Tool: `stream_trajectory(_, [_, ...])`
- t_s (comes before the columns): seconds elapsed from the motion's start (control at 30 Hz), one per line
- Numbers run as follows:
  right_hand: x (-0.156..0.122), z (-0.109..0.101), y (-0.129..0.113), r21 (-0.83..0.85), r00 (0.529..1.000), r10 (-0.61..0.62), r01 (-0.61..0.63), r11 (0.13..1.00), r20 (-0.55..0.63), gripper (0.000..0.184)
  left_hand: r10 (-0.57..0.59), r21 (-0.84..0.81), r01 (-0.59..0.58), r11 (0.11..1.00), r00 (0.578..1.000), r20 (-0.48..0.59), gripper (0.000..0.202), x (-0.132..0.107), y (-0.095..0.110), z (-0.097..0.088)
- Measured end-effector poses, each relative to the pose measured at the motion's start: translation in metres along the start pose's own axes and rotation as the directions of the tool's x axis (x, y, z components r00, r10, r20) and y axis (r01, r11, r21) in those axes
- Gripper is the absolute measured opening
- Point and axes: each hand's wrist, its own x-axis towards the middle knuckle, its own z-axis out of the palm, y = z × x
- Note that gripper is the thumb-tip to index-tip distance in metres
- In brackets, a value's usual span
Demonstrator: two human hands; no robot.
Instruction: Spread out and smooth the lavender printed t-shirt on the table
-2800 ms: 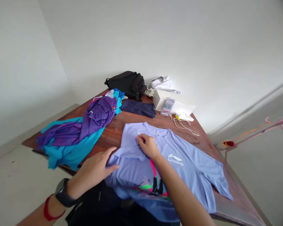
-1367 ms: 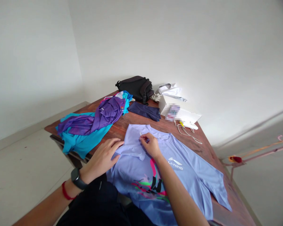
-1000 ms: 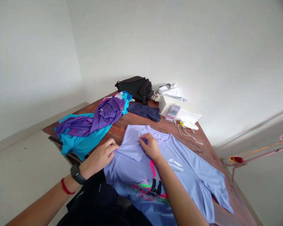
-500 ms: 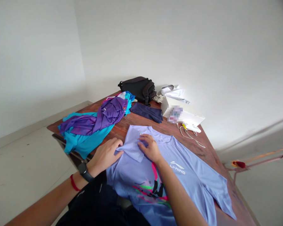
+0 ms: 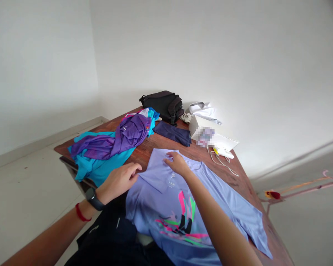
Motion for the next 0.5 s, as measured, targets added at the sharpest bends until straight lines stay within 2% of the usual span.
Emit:
stream_trajectory(0.07, [0.019, -0.001, -0.006, 0.007, 0.998, 0.037, -0.037, 0.999, 0.045, 0.032, -0.075, -0.115, 0.072, 0.991, 0.997, -0.015, 0.009, -0.002, 0.009, -0.004])
stream_trajectory(0.13, [0.036, 0.001, -0.011, 0.009, 0.994, 0.058, -0.059, 0.998, 0.088, 0.025, -0.157, -0.374, 0.175, 0.911, 0.985, 0.079, 0.013, -0.01, 0.026, -0.009])
stream_trajectory(0.17, [0.043, 0.002, -0.013, 0.011, 0.991, 0.067, -0.068, 0.998, 0.113, 0.023, -0.179, -0.536, 0.248, 0.807, 0.968, 0.178, 0.019, -0.018, 0.036, -0.011])
stream_trajectory(0.2, [0.049, 0.003, -0.015, 0.015, 0.988, 0.075, -0.077, 0.997, 0.139, 0.022, -0.174, -0.684, 0.346, 0.642, 0.935, 0.31, 0.023, -0.027, 0.046, -0.012])
stream_trajectory(0.23, [0.055, 0.004, -0.017, 0.02, 0.983, 0.08, -0.085, 0.996, 0.164, 0.024, -0.148, -0.779, 0.451, 0.436, 0.889, 0.433, 0.028, -0.036, 0.056, -0.012])
stream_trajectory(0.3, [0.063, 0.007, -0.019, 0.037, 0.974, 0.081, -0.091, 0.995, 0.212, 0.027, -0.096, -0.813, 0.581, 0.024, 0.811, 0.577, 0.037, -0.055, 0.07, -0.008])
stream_trajectory(0.33, [0.067, 0.008, -0.02, 0.047, 0.969, 0.077, -0.09, 0.995, 0.234, 0.028, -0.102, -0.797, 0.587, -0.141, 0.792, 0.601, 0.043, -0.063, 0.073, -0.004])
stream_trajectory(0.37, [0.071, 0.01, -0.021, 0.058, 0.965, 0.071, -0.088, 0.994, 0.253, 0.029, -0.131, -0.782, 0.561, -0.27, 0.784, 0.607, 0.048, -0.068, 0.074, 0.002])
stream_trajectory(0.4, [0.074, 0.011, -0.022, 0.069, 0.961, 0.062, -0.084, 0.994, 0.27, 0.029, -0.177, -0.776, 0.516, -0.363, 0.779, 0.601, 0.051, -0.072, 0.073, 0.007])
stream_trajectory(0.5, [0.084, 0.015, -0.025, 0.096, 0.953, 0.042, -0.074, 0.993, 0.299, 0.027, -0.279, -0.765, 0.393, -0.51, 0.766, 0.579, 0.06, -0.068, 0.065, 0.02])
